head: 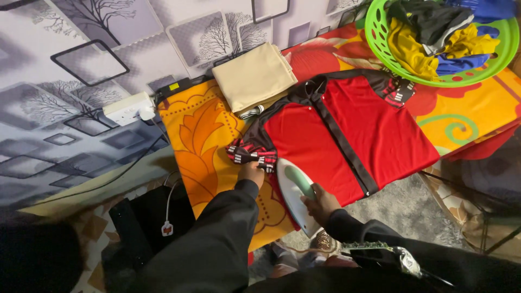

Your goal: Ironing a red and black short-sleeved shirt on an ironing board.

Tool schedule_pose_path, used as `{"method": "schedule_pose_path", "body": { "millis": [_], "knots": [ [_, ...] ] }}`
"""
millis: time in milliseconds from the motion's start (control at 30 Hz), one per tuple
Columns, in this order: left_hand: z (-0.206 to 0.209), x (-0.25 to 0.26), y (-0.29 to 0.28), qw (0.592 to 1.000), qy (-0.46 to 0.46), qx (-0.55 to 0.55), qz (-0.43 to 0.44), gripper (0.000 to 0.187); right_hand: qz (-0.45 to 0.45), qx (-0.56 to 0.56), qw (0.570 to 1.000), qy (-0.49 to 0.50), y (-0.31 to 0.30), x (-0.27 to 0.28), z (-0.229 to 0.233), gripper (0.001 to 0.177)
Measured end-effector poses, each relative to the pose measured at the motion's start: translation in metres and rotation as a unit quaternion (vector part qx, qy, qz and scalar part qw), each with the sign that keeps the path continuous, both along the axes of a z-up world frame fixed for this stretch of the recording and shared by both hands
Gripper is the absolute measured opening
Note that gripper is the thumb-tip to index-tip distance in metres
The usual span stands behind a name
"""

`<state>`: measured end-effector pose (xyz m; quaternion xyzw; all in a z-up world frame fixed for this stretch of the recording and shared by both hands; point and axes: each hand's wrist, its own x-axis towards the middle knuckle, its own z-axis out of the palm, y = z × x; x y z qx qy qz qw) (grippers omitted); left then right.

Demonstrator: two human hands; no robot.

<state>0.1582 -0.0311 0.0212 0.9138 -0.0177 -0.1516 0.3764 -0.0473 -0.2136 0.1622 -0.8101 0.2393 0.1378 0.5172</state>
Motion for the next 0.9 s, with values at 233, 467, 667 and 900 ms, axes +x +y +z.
{"method": "schedule_pose_path", "body": {
  "millis": [233, 467, 667, 900],
  "knots": [
    [-0.004, -0.01, -0.006, 0.994, -0.083, 0.061, -0.037, 0.036, -0.069, 0.07, 0.995, 0.022, 0.012, 0.007, -0.004, 0.034],
    [0.016, -0.022, -0.012, 0.985, -0.08, 0.137, -0.069, 0.035, -0.118, 0.093, 0.989, 0.008, -0.039, 0.037, -0.043, 0.031],
    [0.019, -0.021, -0.012, 0.981, -0.071, 0.155, -0.093, 0.04, -0.183, 0.044, 0.982, -0.036, -0.088, 0.003, -0.047, 0.03],
    [0.039, -0.029, -0.02, 0.983, -0.058, 0.146, -0.095, 0.04, -0.186, 0.075, 0.98, -0.006, -0.054, -0.036, -0.029, 0.028]
  ]
}}
